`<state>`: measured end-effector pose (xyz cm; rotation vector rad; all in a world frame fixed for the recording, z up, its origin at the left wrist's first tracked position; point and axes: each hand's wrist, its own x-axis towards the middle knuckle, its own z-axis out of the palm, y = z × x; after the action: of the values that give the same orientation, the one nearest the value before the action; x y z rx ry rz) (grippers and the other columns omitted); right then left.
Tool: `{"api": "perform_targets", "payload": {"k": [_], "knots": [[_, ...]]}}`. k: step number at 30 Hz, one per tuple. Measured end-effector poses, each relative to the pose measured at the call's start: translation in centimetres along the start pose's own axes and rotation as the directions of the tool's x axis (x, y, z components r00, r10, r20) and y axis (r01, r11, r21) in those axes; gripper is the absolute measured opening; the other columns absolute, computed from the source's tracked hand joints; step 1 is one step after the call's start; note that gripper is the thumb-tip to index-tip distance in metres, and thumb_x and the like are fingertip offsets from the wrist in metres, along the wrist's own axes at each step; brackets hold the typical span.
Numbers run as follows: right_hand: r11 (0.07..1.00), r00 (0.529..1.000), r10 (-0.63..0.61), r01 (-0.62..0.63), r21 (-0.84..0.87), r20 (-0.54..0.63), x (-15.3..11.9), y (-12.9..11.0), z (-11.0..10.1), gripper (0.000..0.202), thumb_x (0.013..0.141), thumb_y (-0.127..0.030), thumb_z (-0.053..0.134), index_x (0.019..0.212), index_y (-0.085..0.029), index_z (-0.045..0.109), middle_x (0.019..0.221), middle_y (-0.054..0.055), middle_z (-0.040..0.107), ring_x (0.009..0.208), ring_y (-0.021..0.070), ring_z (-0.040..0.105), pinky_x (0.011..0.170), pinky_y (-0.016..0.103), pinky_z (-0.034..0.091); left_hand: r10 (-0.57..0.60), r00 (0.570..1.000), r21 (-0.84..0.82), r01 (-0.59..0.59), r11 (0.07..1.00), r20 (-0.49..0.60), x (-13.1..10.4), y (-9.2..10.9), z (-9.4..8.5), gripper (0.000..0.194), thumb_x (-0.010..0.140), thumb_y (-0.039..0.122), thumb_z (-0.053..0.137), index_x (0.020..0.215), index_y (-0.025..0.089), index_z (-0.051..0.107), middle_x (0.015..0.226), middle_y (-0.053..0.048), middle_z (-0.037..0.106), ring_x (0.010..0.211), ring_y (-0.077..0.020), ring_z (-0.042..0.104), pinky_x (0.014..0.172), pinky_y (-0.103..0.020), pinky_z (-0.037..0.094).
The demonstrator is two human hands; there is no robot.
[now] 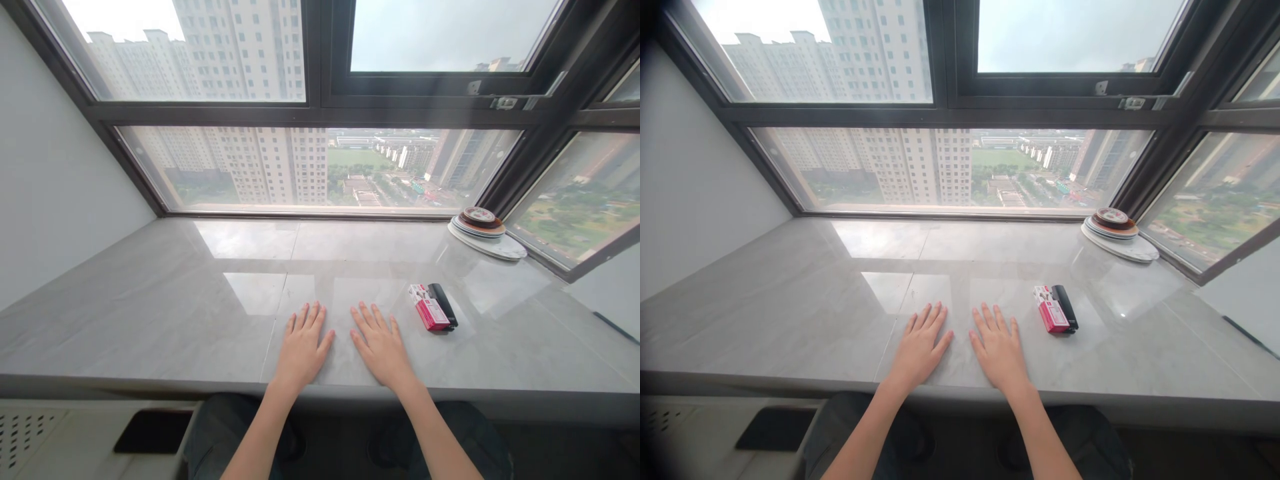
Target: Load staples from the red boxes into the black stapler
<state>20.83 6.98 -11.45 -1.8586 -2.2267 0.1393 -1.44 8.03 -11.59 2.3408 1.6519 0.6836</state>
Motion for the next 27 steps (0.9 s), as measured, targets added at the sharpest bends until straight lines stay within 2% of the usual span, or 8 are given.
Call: {"api": "perform_targets", "payload": {"k": [13, 18, 27], "knots": [[1.000, 1.000, -0.001, 0.002, -0.018, 0.010, 0.09, -0.10, 0.17, 0.059, 0.108, -0.051, 0.025, 0.165, -0.039, 0.022, 0.173, -0.004, 0.015, 0.160, 0.0270, 0.009, 0.126, 0.058, 0.005, -0.005, 1.000, 0.158, 0.002, 0.987, 0.015, 0.03, 0.53, -0.40, 0.057, 0.107, 0.048, 0.036, 0.161, 0.033, 0.034, 0.169, 0.001, 0.029, 0.159, -0.0275, 0.020, 0.128, -0.055, 0.020], [0.999, 1.000, 0.006, -0.008, -0.045, -0.031, 0.10, -0.63, 0.26, 0.061, 0.107, -0.054, 0.027, 0.166, -0.038, 0.021, 0.173, -0.002, 0.015, 0.160, 0.0308, 0.009, 0.125, 0.062, 0.004, -0.001, 1.000, 0.168, -0.001, 0.986, 0.011, 0.09, 0.48, -0.24, 0.057, 0.106, 0.049, 0.036, 0.161, 0.033, 0.035, 0.169, 0.001, 0.029, 0.158, -0.0274, 0.021, 0.127, -0.055, 0.022], [0.997, 1.000, -0.007, 0.005, -0.073, -0.025, 0.08, -0.64, 0.15, 0.062, 0.107, -0.054, 0.028, 0.166, -0.037, 0.021, 0.173, -0.002, 0.015, 0.160, 0.0302, 0.010, 0.125, 0.061, 0.004, -0.005, 1.000, 0.155, 0.004, 0.988, 0.008, 0.12, 0.36, -0.21, 0.057, 0.106, 0.049, 0.037, 0.161, 0.034, 0.034, 0.170, 0.002, 0.028, 0.158, -0.0265, 0.022, 0.128, -0.054, 0.022]]}}
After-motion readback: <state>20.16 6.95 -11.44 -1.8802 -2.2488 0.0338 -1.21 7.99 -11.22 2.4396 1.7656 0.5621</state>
